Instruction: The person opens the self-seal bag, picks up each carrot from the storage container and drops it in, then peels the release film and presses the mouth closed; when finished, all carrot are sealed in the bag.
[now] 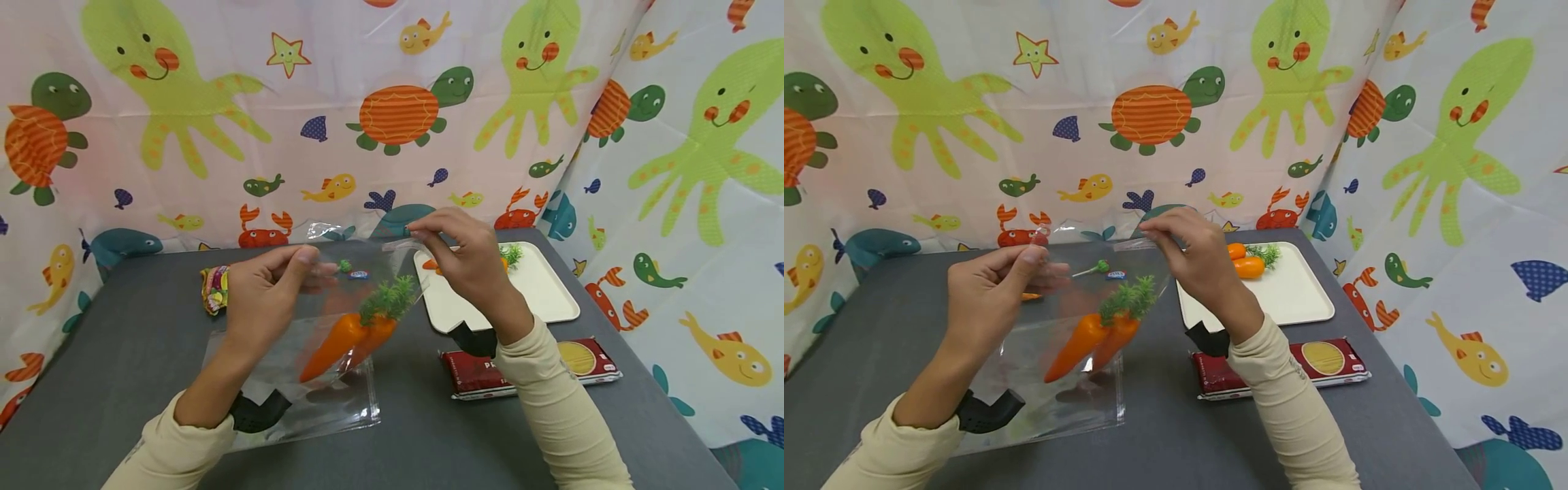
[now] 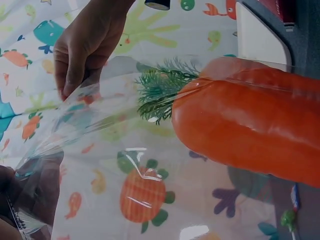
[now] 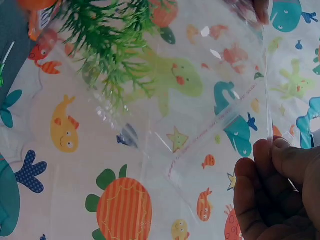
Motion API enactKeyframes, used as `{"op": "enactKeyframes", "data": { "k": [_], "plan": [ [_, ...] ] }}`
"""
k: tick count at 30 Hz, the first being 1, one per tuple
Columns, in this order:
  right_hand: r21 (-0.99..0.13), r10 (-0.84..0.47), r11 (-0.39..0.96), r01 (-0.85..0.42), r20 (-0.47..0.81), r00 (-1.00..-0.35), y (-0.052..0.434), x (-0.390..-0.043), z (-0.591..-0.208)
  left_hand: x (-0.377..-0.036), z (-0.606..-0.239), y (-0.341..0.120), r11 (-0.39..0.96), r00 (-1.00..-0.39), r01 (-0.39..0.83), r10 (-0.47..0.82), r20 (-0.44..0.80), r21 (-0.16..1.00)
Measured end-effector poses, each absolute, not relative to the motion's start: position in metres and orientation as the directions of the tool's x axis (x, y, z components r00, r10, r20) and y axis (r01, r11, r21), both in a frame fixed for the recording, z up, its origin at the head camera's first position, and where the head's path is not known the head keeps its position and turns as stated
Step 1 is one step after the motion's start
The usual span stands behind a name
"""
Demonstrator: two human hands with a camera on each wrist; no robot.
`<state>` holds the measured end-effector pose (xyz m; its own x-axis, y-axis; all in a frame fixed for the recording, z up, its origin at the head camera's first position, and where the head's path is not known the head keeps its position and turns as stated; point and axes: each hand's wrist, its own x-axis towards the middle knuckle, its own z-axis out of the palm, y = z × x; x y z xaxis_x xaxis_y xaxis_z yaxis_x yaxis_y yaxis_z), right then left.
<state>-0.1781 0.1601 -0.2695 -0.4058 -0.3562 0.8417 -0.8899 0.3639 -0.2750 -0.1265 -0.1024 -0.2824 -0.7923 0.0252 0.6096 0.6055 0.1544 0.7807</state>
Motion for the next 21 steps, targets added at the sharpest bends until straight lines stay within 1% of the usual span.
{"op": "enactKeyframes", "data": {
  "k": [6,10,14,21],
  "plan": [
    [-0.251,-0.354,0.435,-0.865,0.836,-0.42,0.168,-0.177,-0.271,-0.125,-0.28,-0.107,0.183,-0.8,0.592,0.012,0.6,0.785],
    [-0.253,-0.332,0.475,-0.843,0.835,-0.438,0.172,-0.177,-0.273,-0.124,-0.277,-0.11,0.2,-0.787,0.606,0.009,0.617,0.77],
    [-0.271,-0.307,0.499,-0.823,0.833,-0.461,0.176,-0.176,-0.275,-0.122,-0.275,-0.114,0.228,-0.787,0.599,-0.007,0.617,0.767],
    [-0.284,-0.295,0.521,-0.805,0.825,-0.482,0.183,-0.178,-0.28,-0.119,-0.273,-0.121,0.181,-0.785,0.606,-0.023,0.62,0.774]
  ]
}}
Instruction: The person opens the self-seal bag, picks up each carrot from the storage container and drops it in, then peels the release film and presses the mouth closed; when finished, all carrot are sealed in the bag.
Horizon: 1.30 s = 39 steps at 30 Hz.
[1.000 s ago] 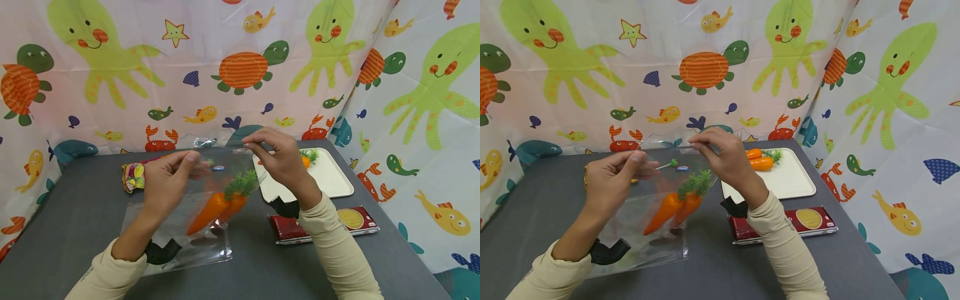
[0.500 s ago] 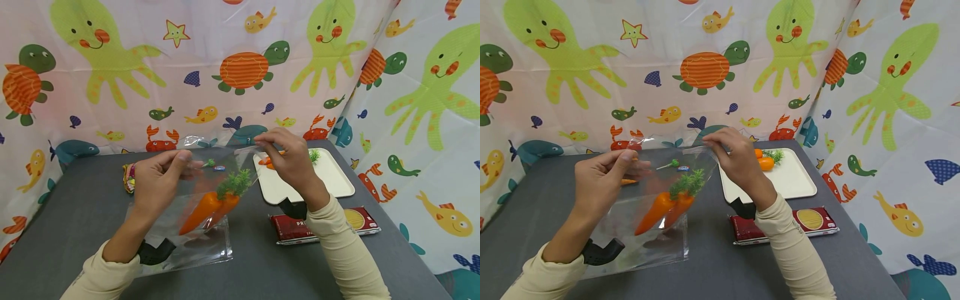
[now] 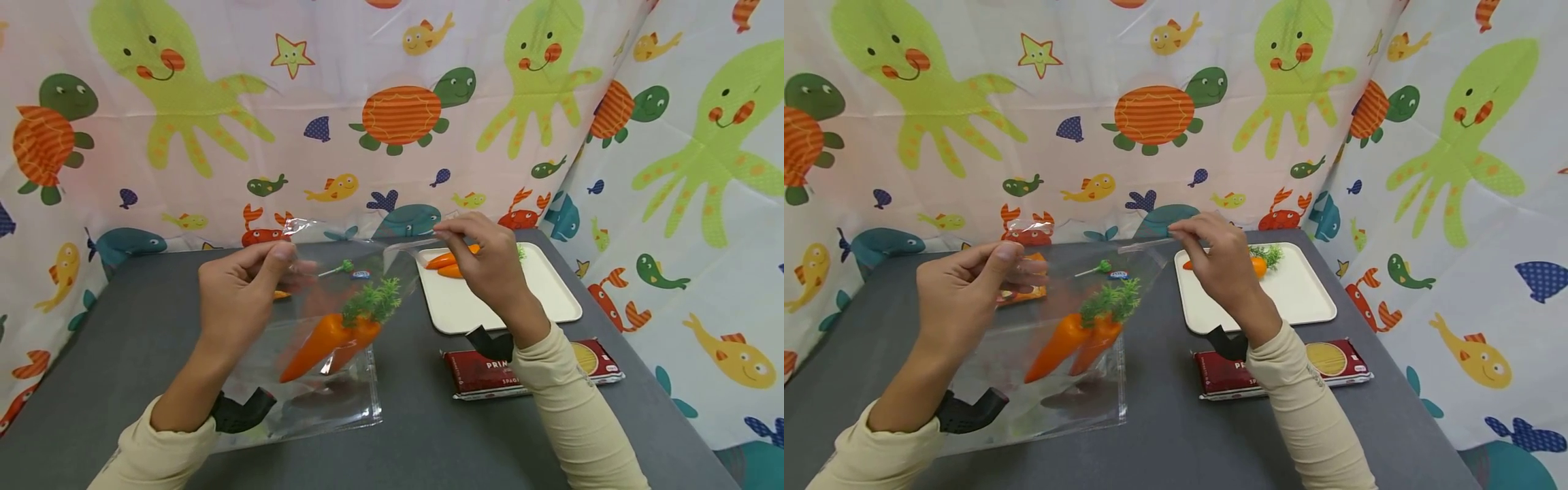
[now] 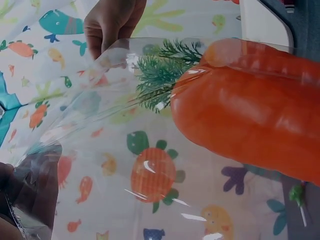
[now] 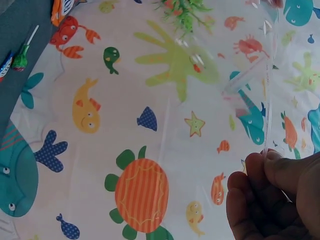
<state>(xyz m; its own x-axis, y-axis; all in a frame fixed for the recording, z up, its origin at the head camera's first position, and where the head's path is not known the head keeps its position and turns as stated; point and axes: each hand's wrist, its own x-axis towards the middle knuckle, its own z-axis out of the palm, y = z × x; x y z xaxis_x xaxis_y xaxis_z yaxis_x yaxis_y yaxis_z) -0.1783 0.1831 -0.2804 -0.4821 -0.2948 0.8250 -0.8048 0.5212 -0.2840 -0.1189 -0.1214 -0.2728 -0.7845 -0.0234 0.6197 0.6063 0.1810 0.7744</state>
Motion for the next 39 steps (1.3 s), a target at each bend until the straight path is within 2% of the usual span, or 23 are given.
{"op": "enactKeyframes", "data": {
  "k": [13,19,26,39],
  "plan": [
    [-0.298,-0.257,0.559,-0.773,0.825,-0.504,0.203,-0.179,-0.297,-0.117,-0.268,-0.134,0.229,-0.779,0.604,-0.033,0.626,0.763],
    [-0.326,-0.235,0.608,-0.724,0.797,-0.557,0.215,-0.178,-0.303,-0.116,-0.268,-0.138,0.239,-0.783,0.596,-0.039,0.621,0.767],
    [-0.431,-0.161,0.601,-0.673,0.759,-0.63,0.23,-0.179,-0.311,-0.116,-0.268,-0.14,0.227,-0.793,0.58,-0.058,0.606,0.782],
    [-0.533,-0.058,0.589,-0.608,0.722,-0.689,0.256,-0.173,-0.32,-0.118,-0.27,-0.144,0.3,-0.777,0.576,-0.086,0.623,0.76]
  ]
}}
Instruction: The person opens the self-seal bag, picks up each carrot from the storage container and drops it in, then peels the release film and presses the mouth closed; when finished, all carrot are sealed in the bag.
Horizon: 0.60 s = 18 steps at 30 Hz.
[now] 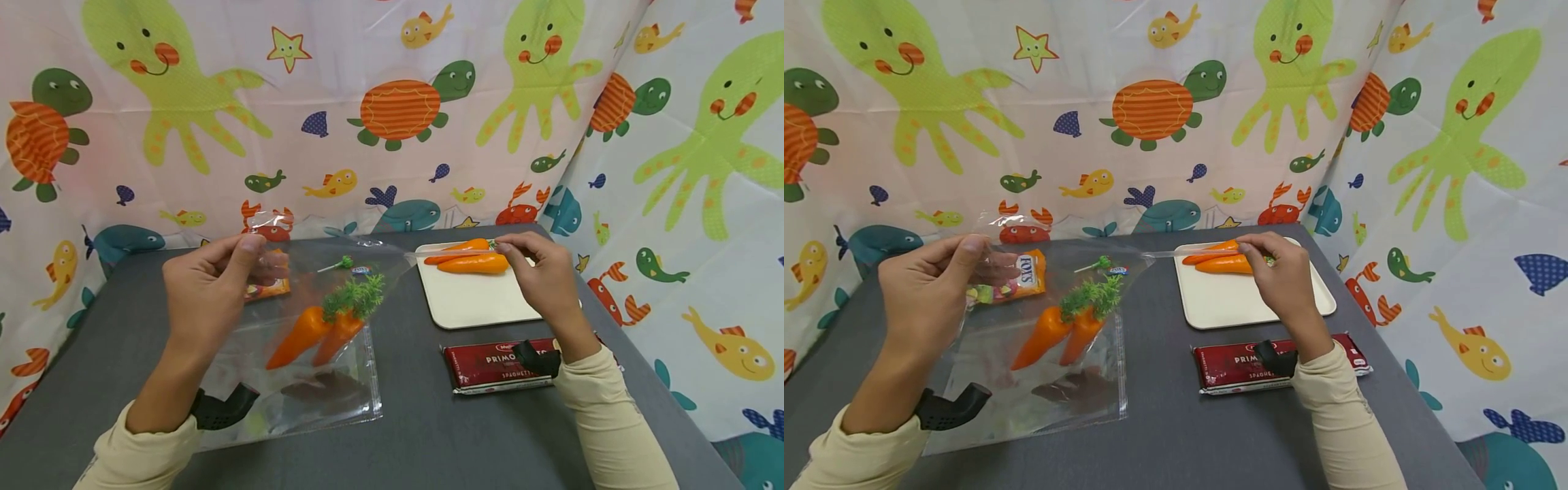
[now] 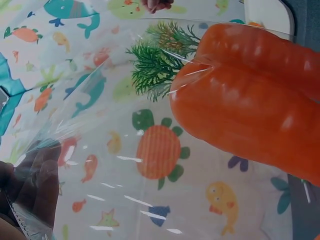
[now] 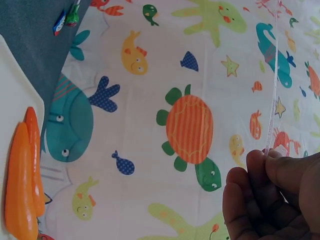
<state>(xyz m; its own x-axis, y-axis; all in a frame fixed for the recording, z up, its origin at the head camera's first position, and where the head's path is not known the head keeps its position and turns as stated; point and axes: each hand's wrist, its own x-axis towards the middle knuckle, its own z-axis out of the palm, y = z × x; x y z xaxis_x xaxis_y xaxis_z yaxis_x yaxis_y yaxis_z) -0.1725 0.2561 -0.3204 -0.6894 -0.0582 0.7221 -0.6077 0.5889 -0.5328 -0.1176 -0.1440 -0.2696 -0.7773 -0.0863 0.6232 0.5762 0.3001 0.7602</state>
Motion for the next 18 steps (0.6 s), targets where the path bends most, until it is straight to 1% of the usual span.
{"op": "enactKeyframes", "data": {
  "k": [4,8,12,15,18],
  "plan": [
    [-0.557,-0.034,0.589,-0.586,0.707,-0.706,0.261,-0.172,-0.323,-0.118,-0.269,-0.146,0.32,-0.756,0.592,-0.1,0.647,0.74],
    [-0.572,-0.007,0.593,-0.566,0.699,-0.715,0.263,-0.176,-0.325,-0.118,-0.268,-0.15,0.297,-0.737,0.616,-0.108,0.667,0.729],
    [-0.613,0.022,0.567,-0.551,0.68,-0.733,0.263,-0.183,-0.325,-0.117,-0.267,-0.153,0.279,-0.736,0.621,-0.113,0.668,0.732],
    [-0.681,0.051,0.512,-0.524,0.633,-0.773,0.263,-0.19,-0.324,-0.117,-0.267,-0.156,0.297,-0.737,0.612,-0.12,0.665,0.733],
    [-0.767,0.078,0.424,-0.482,0.561,-0.824,0.262,-0.197,-0.323,-0.117,-0.268,-0.16,0.325,-0.728,0.61,-0.128,0.673,0.722]
  ]
}}
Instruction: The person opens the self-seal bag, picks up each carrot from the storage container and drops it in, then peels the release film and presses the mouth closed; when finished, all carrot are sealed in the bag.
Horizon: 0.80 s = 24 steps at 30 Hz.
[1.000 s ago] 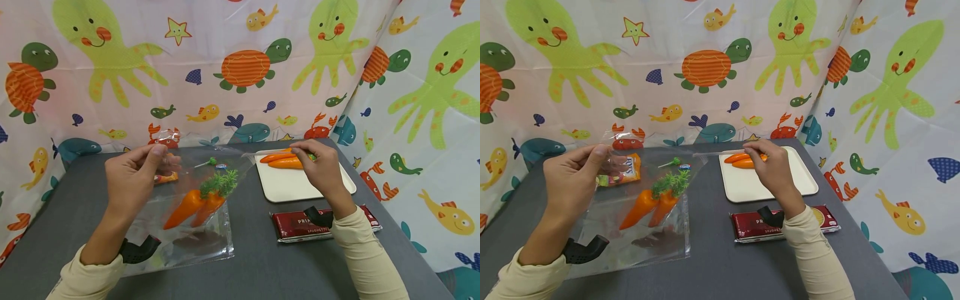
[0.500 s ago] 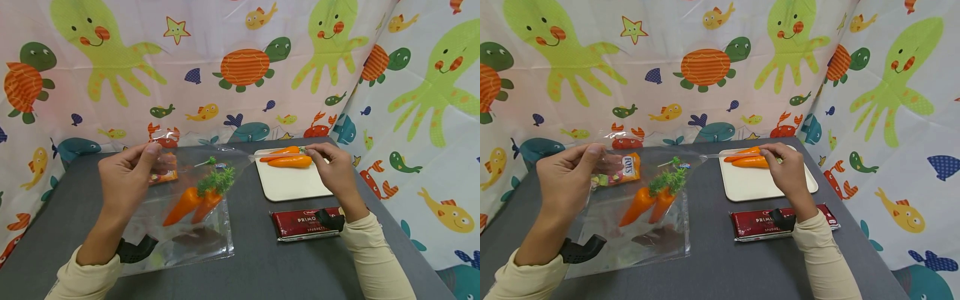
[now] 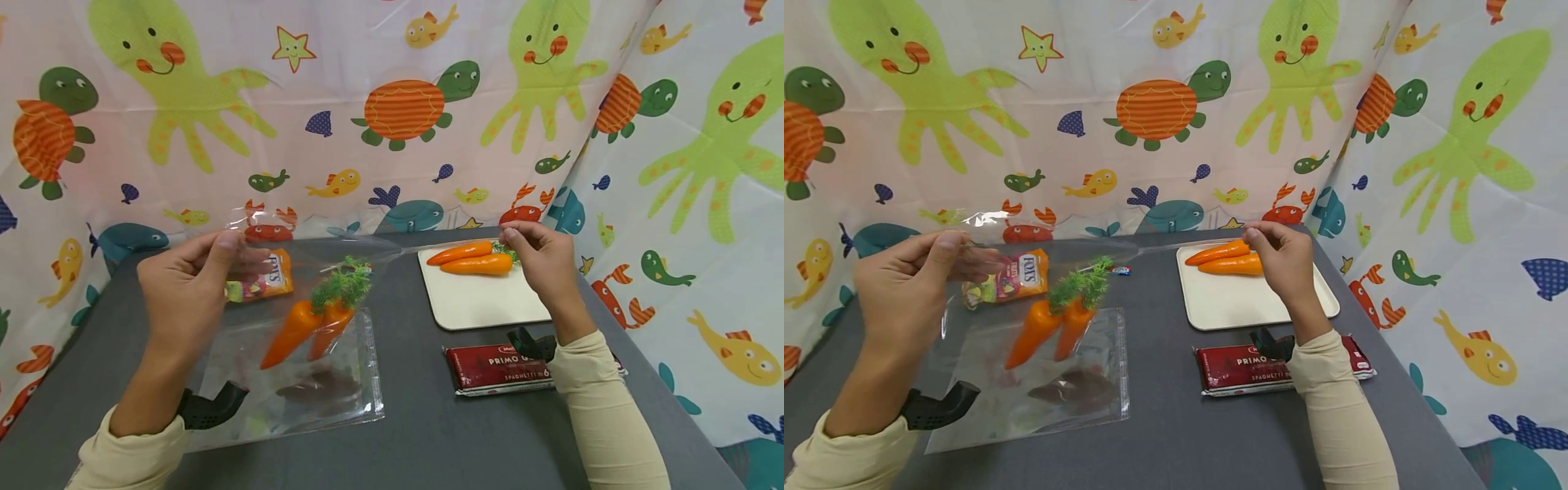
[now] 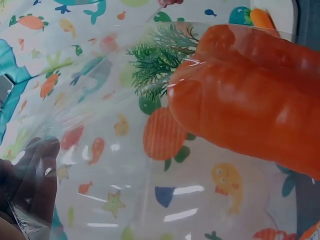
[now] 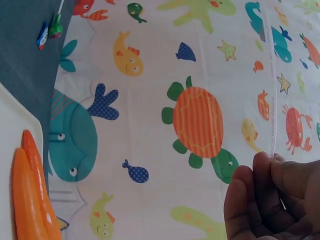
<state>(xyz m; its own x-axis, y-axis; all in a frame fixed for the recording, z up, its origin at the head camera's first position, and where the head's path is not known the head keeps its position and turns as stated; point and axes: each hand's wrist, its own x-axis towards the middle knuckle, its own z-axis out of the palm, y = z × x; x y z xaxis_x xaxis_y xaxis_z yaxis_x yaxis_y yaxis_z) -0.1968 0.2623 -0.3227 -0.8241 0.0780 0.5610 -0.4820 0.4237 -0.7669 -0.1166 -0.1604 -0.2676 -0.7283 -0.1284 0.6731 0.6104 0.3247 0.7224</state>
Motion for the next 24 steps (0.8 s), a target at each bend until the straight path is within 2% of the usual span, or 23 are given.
{"op": "enactKeyframes", "data": {
  "k": [6,14,18,24],
  "plan": [
    [-0.852,0.11,0.253,-0.458,0.495,-0.862,0.264,-0.205,-0.322,-0.119,-0.27,-0.166,0.304,-0.743,0.598,-0.137,0.655,0.742],
    [-0.912,0.156,-0.128,-0.39,0.37,-0.916,0.278,-0.207,-0.329,-0.119,-0.273,-0.167,0.291,-0.735,0.607,-0.147,0.662,0.739],
    [-0.941,0.123,-0.146,-0.306,0.289,-0.949,0.29,-0.207,-0.335,-0.119,-0.273,-0.168,0.228,-0.746,0.611,-0.153,0.648,0.758],
    [-0.978,0.05,-0.021,-0.205,0.204,-0.978,0.304,-0.206,-0.342,-0.122,-0.275,-0.168,0.303,-0.728,0.616,-0.134,0.672,0.727]
  ]
}}
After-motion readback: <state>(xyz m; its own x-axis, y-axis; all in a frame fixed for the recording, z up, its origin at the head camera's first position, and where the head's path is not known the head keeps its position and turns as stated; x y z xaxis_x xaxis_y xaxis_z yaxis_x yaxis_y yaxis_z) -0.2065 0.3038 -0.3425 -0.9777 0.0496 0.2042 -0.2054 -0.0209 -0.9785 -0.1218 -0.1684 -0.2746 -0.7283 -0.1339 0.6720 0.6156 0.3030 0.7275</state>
